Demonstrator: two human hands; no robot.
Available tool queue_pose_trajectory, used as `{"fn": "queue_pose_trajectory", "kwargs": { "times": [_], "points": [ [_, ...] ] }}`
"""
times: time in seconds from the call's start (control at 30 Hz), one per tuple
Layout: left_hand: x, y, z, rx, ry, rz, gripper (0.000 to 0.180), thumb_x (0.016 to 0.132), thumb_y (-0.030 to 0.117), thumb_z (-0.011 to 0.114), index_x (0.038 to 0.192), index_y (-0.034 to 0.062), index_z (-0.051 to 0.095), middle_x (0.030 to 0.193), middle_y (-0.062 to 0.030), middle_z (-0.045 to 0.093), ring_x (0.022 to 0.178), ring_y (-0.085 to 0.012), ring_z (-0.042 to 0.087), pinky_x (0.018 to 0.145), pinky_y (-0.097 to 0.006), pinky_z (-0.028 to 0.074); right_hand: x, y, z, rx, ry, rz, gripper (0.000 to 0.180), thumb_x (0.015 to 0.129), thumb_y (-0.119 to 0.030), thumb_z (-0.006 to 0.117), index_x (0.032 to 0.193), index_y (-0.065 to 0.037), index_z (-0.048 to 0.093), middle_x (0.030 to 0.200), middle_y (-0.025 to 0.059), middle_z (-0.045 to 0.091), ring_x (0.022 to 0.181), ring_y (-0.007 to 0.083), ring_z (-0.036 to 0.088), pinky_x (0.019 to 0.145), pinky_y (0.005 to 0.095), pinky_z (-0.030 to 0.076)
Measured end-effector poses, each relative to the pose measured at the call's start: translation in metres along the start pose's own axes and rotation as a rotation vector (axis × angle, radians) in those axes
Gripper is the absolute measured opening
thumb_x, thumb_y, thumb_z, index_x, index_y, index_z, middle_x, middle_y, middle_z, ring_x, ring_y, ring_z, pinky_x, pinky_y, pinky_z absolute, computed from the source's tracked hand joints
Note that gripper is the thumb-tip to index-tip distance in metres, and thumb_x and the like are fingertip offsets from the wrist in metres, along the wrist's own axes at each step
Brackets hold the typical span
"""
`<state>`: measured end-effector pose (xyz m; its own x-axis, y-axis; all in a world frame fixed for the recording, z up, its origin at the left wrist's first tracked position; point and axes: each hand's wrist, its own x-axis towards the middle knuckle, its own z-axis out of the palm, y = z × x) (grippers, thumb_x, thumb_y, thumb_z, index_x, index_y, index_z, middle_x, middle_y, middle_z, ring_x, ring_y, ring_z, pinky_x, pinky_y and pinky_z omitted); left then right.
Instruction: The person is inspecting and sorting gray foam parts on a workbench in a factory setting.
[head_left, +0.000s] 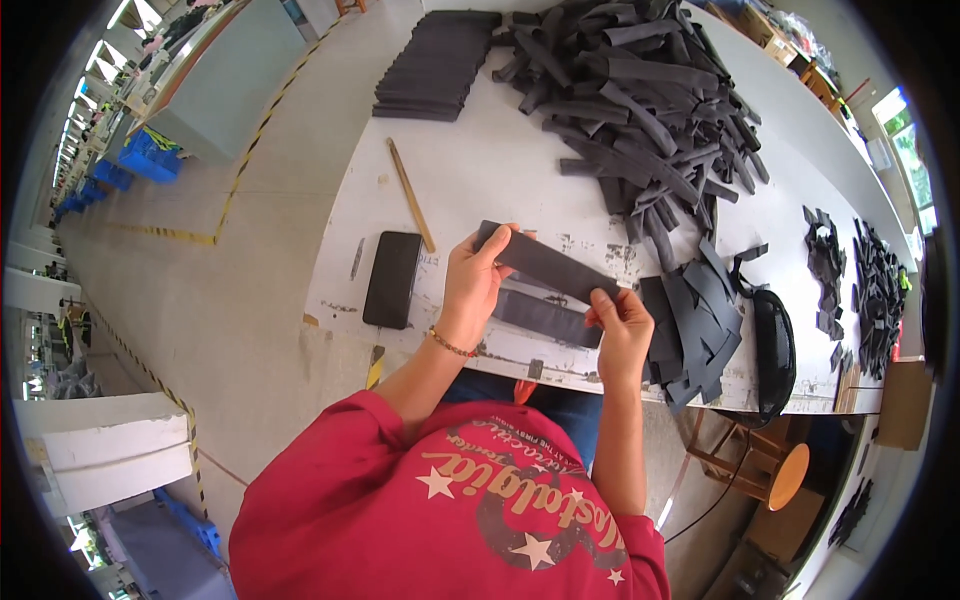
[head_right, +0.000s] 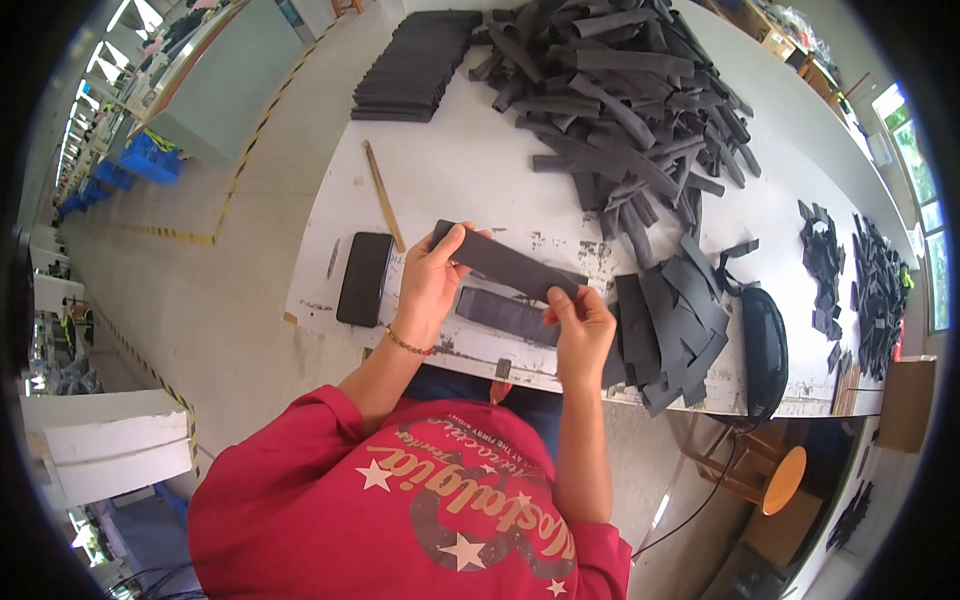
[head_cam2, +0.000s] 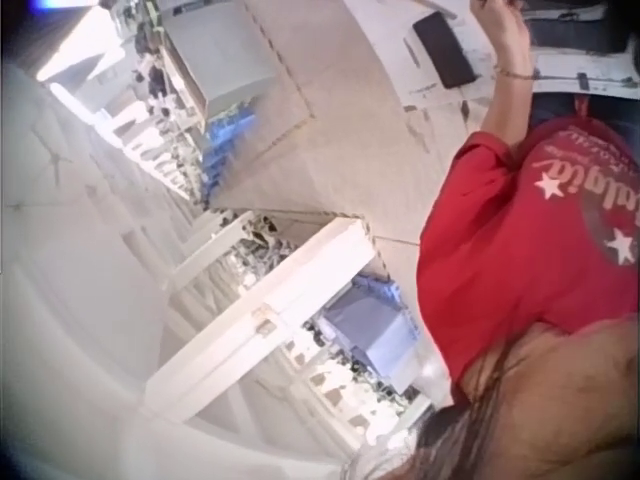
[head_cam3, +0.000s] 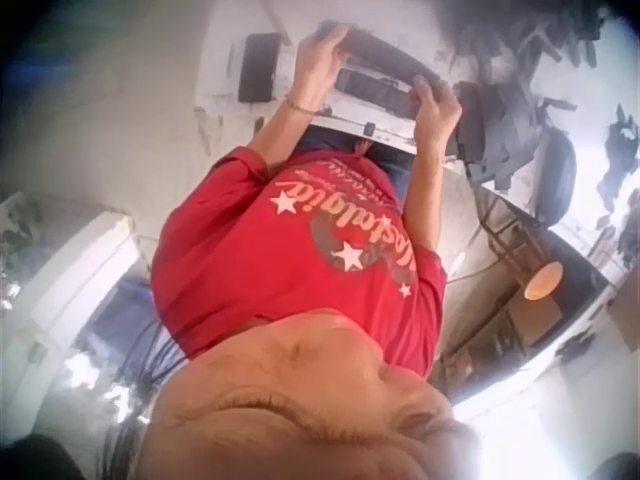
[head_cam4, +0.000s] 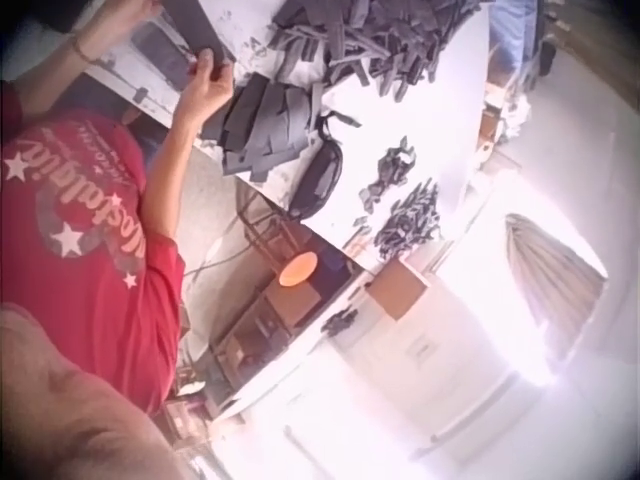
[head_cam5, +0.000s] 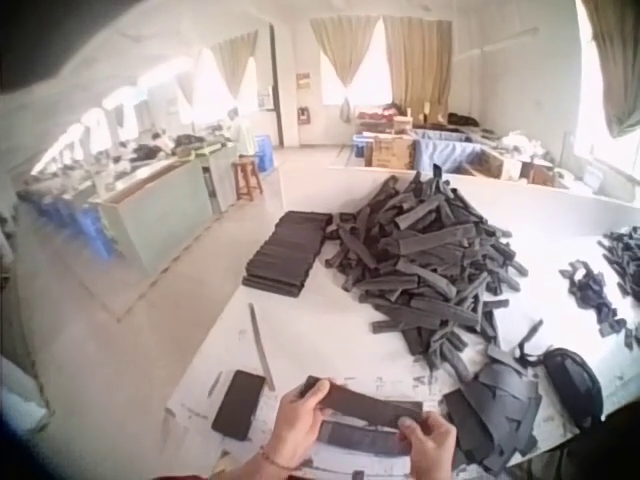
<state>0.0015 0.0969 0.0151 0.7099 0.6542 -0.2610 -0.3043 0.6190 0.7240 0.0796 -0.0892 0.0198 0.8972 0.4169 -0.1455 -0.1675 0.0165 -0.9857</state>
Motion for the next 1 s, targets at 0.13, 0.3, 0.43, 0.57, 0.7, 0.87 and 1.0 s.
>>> {"fn": "queue_pose_trajectory", "kwargs": {
  "times": [0.13, 0.3, 0.43, 0.57, 0.7, 0.87, 1.0],
  "points": [
    [-0.010, -0.006, -0.019, 0.426, -0.008, -0.016, 0.021, 0.088, 0.021, 0.072, 0.091, 0.0007, 0.071, 0.085, -0.0022, 0.066, 0.070, -0.0085, 0.059, 0.059, -0.025, 0.049, -0.003, 0.014, -0.024, 0.046, 0.038, 0.143, 0.012, 0.090, -0.011, 0.068, 0.086, 0.000, 0.064, 0.067, 0.0006, 0.059, 0.057, 0.0080, 0.055, 0.053, 0.0226, 0.043],
    [-0.022, -0.030, -0.051, 0.940, 0.011, 0.192, 0.018, 0.077, 0.019, 0.079, 0.083, 0.0040, 0.071, 0.073, -0.0022, 0.059, 0.065, -0.0103, 0.055, 0.057, -0.027, 0.045, -0.017, 0.042, -0.039, -0.223, 0.084, 0.191, 0.015, 0.085, -0.011, 0.071, 0.090, 0.002, 0.064, 0.070, 0.0011, 0.059, 0.057, 0.0074, 0.054, 0.054, 0.0221, 0.043],
    [-0.022, -0.041, -0.060, 1.153, 0.012, 0.328, 0.016, 0.070, 0.017, 0.081, 0.075, 0.0064, 0.069, 0.076, -0.0060, 0.059, 0.078, -0.0212, 0.056, 0.072, -0.035, 0.047, -0.023, 0.056, -0.035, -0.491, 0.202, 0.100, 0.028, 0.079, -0.012, 0.075, 0.099, 0.002, 0.060, 0.069, 0.0032, 0.059, 0.060, 0.0101, 0.054, 0.058, 0.0256, 0.045],
    [-0.019, -0.051, -0.072, 1.347, -0.002, 0.515, 0.021, 0.067, 0.017, 0.083, 0.080, 0.0081, 0.068, 0.086, -0.0045, 0.058, 0.089, -0.0247, 0.053, 0.078, -0.036, 0.044, -0.020, 0.064, -0.029, -0.686, 0.234, 0.046, 0.032, 0.077, -0.012, 0.075, 0.101, 0.000, 0.059, 0.070, 0.0071, 0.060, 0.064, 0.0157, 0.057, 0.062, 0.0318, 0.047],
    [-0.028, -0.046, -0.053, 1.435, -0.197, 0.722, 0.043, 0.063, 0.020, 0.084, 0.100, 0.0115, 0.064, 0.106, -0.0044, 0.057, 0.103, -0.0267, 0.050, 0.087, -0.041, 0.041, -0.024, 0.066, -0.032, -0.798, 0.243, 0.037, 0.035, 0.079, -0.018, 0.075, 0.106, -0.004, 0.058, 0.071, 0.0096, 0.061, 0.066, 0.0252, 0.062, 0.063, 0.0370, 0.048],
    [-0.032, -0.046, -0.037, 1.574, -0.549, 0.690, 0.060, 0.062, 0.023, 0.084, 0.115, 0.0140, 0.060, 0.118, -0.0008, 0.055, 0.115, -0.0253, 0.046, 0.095, -0.043, 0.037, -0.020, 0.058, -0.036, -0.871, 0.311, -0.155, 0.028, 0.083, -0.020, 0.072, 0.104, -0.006, 0.059, 0.072, 0.0094, 0.060, 0.065, 0.0290, 0.060, 0.061, 0.0390, 0.047],
    [-0.037, -0.040, -0.027, 1.557, -0.521, 0.719, 0.055, 0.064, 0.023, 0.083, 0.114, 0.0133, 0.062, 0.117, -0.0002, 0.057, 0.115, -0.0253, 0.047, 0.096, -0.043, 0.036, 0.027, 0.021, -0.081, -0.830, 0.474, -0.354, 0.008, 0.087, -0.012, 0.065, 0.085, -0.004, 0.063, 0.075, 0.0129, 0.062, 0.067, 0.0288, 0.062, 0.062, 0.0378, 0.048]
  ]
}}
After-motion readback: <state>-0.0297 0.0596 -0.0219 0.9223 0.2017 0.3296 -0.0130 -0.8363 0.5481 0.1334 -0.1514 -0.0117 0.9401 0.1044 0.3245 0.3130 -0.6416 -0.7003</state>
